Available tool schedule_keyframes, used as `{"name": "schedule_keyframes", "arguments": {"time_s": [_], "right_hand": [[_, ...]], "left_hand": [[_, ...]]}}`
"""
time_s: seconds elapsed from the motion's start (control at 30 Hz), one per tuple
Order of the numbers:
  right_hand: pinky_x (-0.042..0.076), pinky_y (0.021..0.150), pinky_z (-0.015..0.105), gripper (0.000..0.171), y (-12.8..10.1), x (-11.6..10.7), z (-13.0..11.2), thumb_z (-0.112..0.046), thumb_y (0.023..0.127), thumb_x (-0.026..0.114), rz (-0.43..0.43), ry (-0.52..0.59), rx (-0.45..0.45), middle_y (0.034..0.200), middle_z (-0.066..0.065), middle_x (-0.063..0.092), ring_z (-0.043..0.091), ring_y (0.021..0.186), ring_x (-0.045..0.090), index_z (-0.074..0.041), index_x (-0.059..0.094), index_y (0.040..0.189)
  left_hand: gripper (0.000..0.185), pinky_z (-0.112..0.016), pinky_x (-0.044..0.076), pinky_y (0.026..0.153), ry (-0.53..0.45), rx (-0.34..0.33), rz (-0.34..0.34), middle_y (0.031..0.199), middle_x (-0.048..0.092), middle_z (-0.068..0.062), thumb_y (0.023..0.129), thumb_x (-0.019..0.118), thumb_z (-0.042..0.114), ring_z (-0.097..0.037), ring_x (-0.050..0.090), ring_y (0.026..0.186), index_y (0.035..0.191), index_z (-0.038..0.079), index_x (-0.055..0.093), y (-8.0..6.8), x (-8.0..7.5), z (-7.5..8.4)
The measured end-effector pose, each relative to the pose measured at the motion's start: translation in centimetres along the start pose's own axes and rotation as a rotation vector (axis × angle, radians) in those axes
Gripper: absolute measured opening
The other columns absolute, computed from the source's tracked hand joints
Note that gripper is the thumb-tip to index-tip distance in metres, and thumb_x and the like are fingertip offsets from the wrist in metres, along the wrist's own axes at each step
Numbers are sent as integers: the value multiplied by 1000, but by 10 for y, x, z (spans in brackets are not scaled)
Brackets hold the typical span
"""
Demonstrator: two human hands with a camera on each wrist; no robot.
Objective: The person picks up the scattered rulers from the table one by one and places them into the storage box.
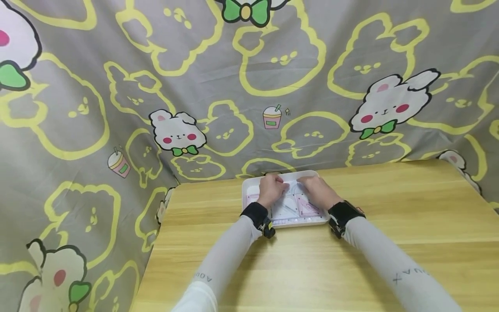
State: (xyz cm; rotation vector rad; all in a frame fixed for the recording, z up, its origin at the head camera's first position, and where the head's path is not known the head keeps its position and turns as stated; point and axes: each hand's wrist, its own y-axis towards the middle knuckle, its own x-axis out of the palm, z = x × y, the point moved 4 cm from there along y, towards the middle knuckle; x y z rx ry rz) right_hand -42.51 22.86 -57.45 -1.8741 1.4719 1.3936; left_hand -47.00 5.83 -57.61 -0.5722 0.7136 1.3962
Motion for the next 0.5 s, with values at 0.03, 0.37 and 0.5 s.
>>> {"name": "schedule_keyframes", "arguments": {"time_s": [0.03, 0.37, 0.5], "right_hand": [[52, 100, 60, 31, 0, 0, 1, 8, 94, 66, -6, 12, 21, 117, 30, 71, 49, 112, 67, 11, 68, 124], [44, 107, 65, 32, -20, -10, -5, 0, 101, 60, 21, 105, 117, 132, 33, 64, 52, 125, 59, 10, 63, 132], [34, 112, 70, 34, -38, -13, -12, -5, 102, 60, 45, 106, 94, 140, 38, 55, 58, 134, 47, 11, 62, 132]], "left_hand": [[15, -30, 54, 76, -7, 3, -1, 86, 77, -1, 87, 85, 21, -22, 71, 84, 91, 7, 81, -1, -2, 0], [25, -26, 58, 87, -161, 147, -37, 109, 79, -10, 102, 67, 20, -20, 76, 101, 118, 3, 76, -16, -31, -18], [24, -27, 59, 89, -57, 285, 56, 113, 79, -9, 104, 61, 14, -19, 76, 100, 122, 5, 74, -31, -48, -33]]}}
